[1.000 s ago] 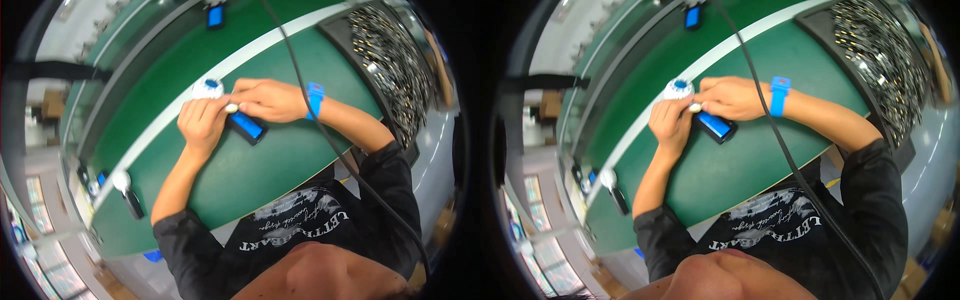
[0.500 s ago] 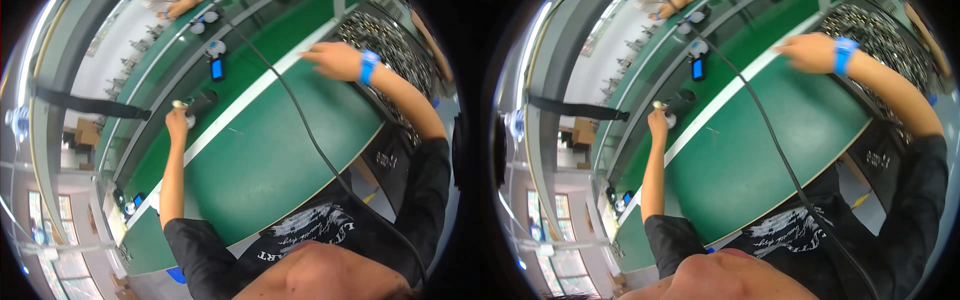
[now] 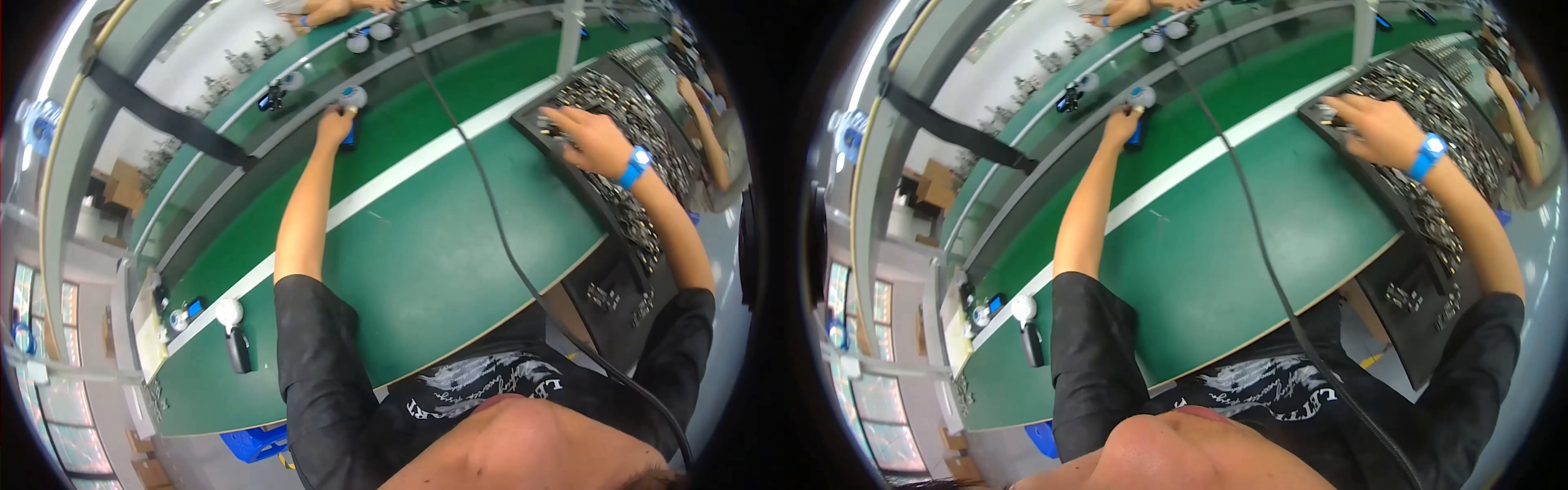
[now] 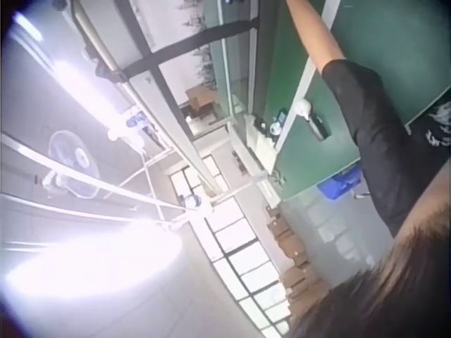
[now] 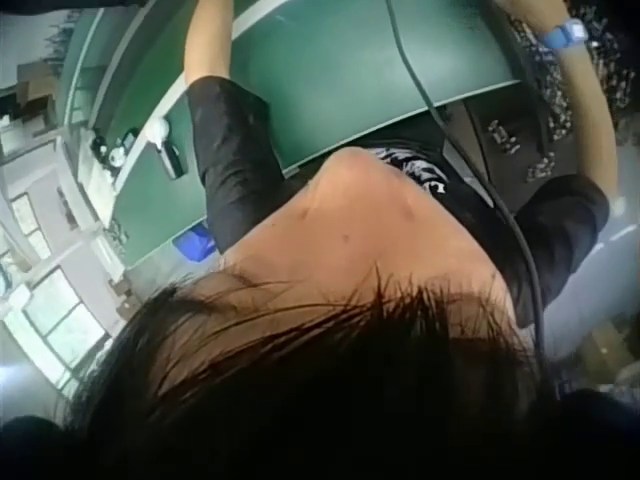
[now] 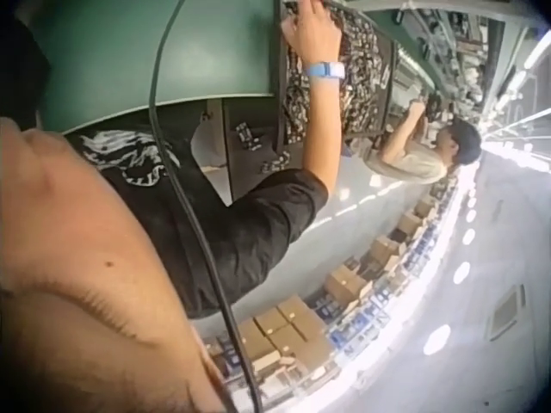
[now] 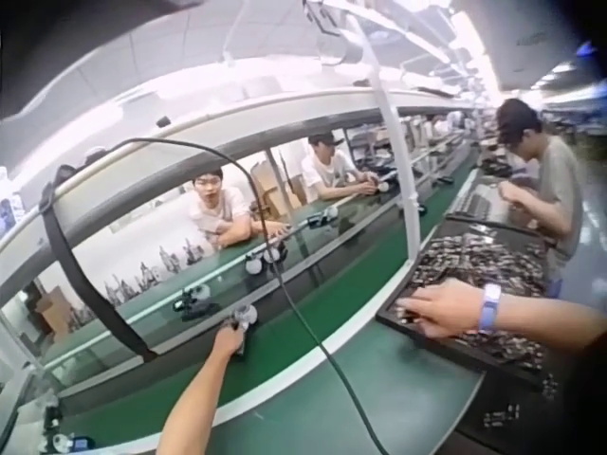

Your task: Assembling small electronic components and plastic parts at a factory workstation.

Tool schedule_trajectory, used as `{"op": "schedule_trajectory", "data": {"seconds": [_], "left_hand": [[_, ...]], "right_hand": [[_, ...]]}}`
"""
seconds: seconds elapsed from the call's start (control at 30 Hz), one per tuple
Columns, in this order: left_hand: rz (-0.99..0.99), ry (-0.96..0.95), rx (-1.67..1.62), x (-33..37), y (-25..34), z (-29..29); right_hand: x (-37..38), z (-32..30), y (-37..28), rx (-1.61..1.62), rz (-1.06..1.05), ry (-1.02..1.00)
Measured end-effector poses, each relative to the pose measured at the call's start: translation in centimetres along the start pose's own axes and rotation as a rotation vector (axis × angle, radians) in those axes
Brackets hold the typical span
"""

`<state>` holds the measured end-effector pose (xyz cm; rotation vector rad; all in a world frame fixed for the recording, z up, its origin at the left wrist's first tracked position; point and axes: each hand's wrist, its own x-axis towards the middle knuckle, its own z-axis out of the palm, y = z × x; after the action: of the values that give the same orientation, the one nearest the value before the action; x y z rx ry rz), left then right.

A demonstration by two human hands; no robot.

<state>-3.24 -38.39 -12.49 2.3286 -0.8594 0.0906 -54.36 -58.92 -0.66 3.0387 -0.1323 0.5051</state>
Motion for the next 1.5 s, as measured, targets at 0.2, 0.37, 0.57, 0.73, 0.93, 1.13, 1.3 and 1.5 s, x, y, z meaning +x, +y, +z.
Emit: {"op": "schedule_trajectory", "data": {"seconds": [0.2,0.37,0.57,0.73,0.93,1.13,1.3,1.5], "left_hand": [[0.054,-0.068,-0.212,-5.5,4.6,0.6],[0.051,-0.137,-0.372,-17.1,7.4,-4.1],[0.271,-0.072,-0.560,-22.8,5.5,-6.2],[0.313,-0.155,-0.684,-24.9,4.4,-8.4],[0.250,-0.252,-0.704,-26.2,4.1,-9.5],[0.210,-0.299,-0.697,-25.9,4.5,-9.1],[0.539,-0.153,-0.592,-25.4,3.2,-8.4],[0.608,-0.119,-0.563,-25.4,3.7,-8.1]], "right_hand": [[-0.3,3.7,-4.9,0.013,-0.521,0.080],[-0.4,2.3,-7.6,0.137,0.287,-0.525],[1.3,4.4,-13.7,0.196,0.081,-0.454],[3.8,6.7,-16.8,0.257,-0.095,-0.193],[6.9,9.0,-17.6,0.682,0.042,-0.102],[9.0,12.6,-15.9,0.644,0.045,-0.093],[9.6,12.4,-16.1,0.583,-0.051,0.049],[9.2,9.7,-18.7,1.049,0.308,-0.044]]}}
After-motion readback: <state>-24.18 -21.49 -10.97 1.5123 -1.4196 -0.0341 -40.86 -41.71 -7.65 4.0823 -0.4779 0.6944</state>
